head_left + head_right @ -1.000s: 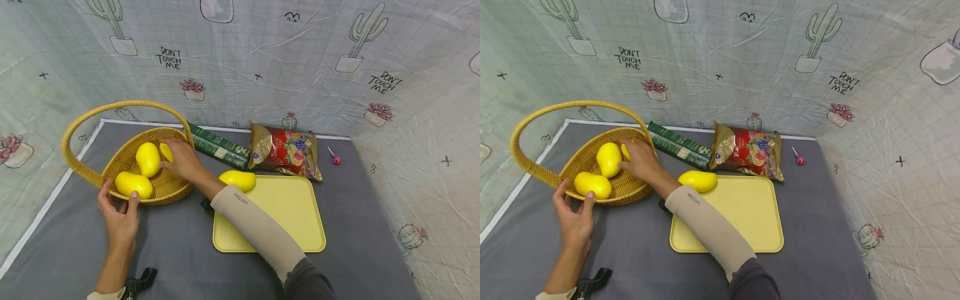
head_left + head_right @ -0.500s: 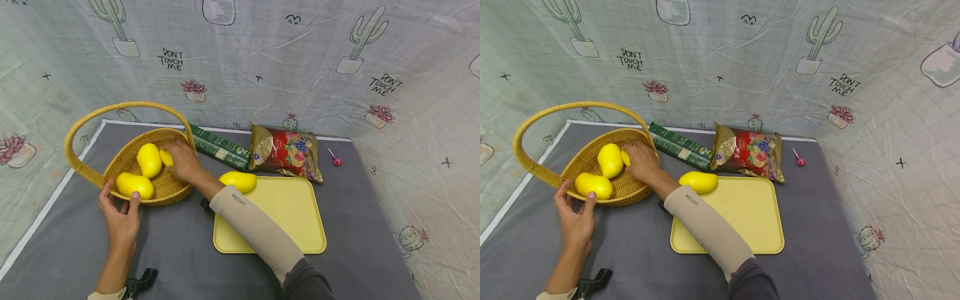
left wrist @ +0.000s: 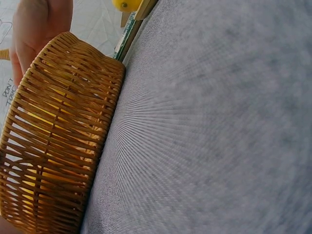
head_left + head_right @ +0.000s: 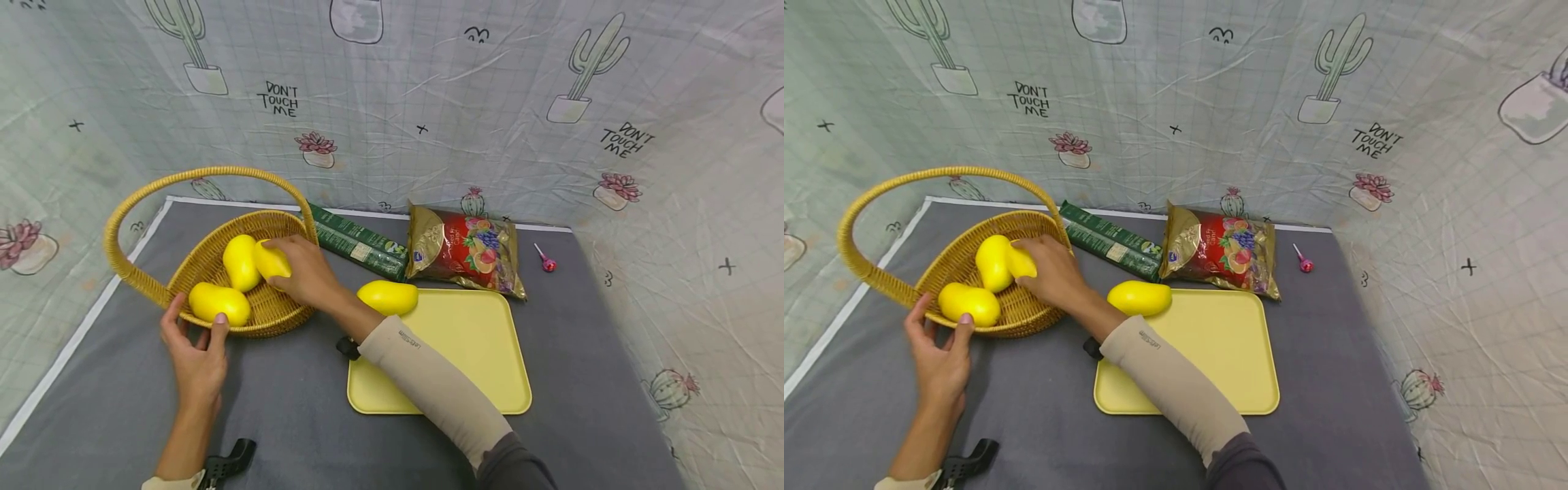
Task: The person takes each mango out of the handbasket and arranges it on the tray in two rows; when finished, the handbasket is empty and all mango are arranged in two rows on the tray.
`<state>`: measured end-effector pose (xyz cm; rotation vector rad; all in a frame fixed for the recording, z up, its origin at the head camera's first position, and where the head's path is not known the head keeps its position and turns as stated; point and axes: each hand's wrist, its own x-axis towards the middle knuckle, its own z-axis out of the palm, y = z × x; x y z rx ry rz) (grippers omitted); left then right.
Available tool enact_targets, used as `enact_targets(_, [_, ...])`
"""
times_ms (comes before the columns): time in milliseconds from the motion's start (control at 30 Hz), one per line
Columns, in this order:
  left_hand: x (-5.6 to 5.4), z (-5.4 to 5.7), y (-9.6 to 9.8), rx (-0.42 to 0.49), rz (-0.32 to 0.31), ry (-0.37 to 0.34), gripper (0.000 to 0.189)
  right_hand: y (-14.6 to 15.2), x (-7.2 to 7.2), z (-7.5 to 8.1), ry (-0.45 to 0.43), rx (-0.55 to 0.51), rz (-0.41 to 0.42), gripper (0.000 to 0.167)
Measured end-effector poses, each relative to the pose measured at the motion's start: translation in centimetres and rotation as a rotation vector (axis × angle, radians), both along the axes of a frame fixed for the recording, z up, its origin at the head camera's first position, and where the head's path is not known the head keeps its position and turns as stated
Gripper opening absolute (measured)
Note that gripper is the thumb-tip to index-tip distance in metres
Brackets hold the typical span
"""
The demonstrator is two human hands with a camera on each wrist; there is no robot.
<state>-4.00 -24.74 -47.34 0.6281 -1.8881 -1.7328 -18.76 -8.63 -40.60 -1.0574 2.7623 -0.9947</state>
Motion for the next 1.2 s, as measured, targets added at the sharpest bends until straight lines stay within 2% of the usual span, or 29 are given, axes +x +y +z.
enact_targets(233, [-0.1, -0.1, -0.1, 0.008, 0.004, 0.012, 0.072, 1.6, 1.1, 1.0, -0.072, -0.114, 0.012, 0.061])
enact_targets(500, [-0.1, -0.2, 0.0, -0.005, 0.011, -0.002, 0.072, 3.9, 2.1, 2.6, -0.212, -0.323, 0.072, 0.063])
enact_targets(667, [0.0, -0.1, 0.1, -0.007, 0.011, -0.003, 0.072, 5.4, 2.3, 3.2, -0.254, -0.364, 0.104, 0.062])
enact_targets(900, [0.1, -0.1, 0.1, 0.0, 0.008, -0.009, 0.072, 7.9, 2.6, 3.6, -0.361, -0.406, 0.128, 0.061])
enact_targets(1200, [0.0, -0.2, 0.0, -0.016, 0.013, -0.019, 0.072, 11.7, 2.2, 3.8, -0.383, -0.437, 0.194, 0.059])
